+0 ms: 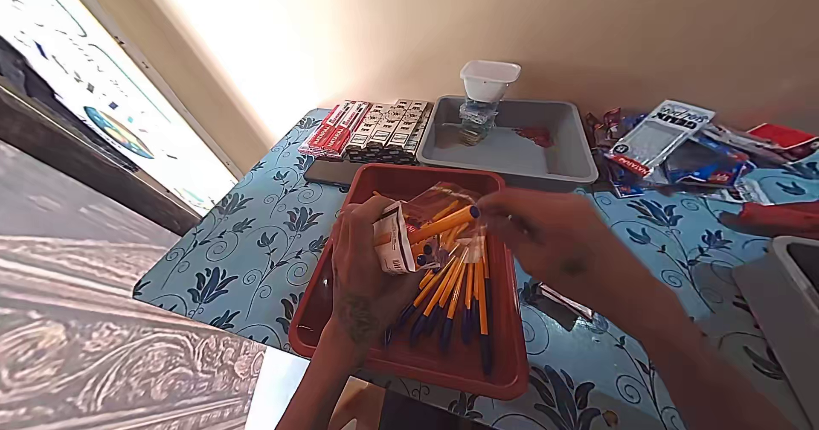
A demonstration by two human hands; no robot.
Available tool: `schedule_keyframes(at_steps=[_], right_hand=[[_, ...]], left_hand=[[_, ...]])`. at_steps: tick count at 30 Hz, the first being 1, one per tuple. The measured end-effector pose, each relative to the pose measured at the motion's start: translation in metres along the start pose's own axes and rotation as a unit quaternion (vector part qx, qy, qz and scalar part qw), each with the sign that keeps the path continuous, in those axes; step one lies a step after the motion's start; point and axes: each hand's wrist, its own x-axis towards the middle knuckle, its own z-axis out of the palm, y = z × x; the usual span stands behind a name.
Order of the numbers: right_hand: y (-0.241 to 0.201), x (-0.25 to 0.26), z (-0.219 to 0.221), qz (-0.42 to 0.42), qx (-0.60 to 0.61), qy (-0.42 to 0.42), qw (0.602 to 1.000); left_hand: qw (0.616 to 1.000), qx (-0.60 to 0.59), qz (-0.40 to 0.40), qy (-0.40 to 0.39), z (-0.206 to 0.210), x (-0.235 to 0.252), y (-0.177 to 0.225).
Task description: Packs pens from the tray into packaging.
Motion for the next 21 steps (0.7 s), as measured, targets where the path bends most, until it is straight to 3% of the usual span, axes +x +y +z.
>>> schedule_keyframes(at_steps=[3,6,8,12,17,21], right_hand=[[0.023,0.002,0.042,-0.044,-0.017,-0.149,0.988],[0.030,0.010,0.061,0.015,-0.065,-0.294,0.953],[0.037,0.016,0.066,0.051,-0.076,-0.330,0.939],[0.041,0.027,0.069,0.093,-0.091,-0.363,0.923],[0.056,0.025,0.079,0.005,-0.089,-0.302,0.949],[0.046,0.027,0.031,-0.017,-0.003,-0.122,0.992]], left_hand=[[0.991,-0.111,-0.071,-0.018,-0.004,0.001,0.007],[0.962,-0.228,-0.145,-0.042,-0.008,0.002,0.011],[0.962,-0.232,-0.136,-0.055,-0.008,0.000,0.009],[0.987,-0.145,-0.043,-0.059,-0.002,-0.001,0.004],[0.998,0.036,0.046,-0.038,0.001,-0.005,-0.001],[1.000,0.007,0.014,-0.020,0.000,-0.004,-0.001]])
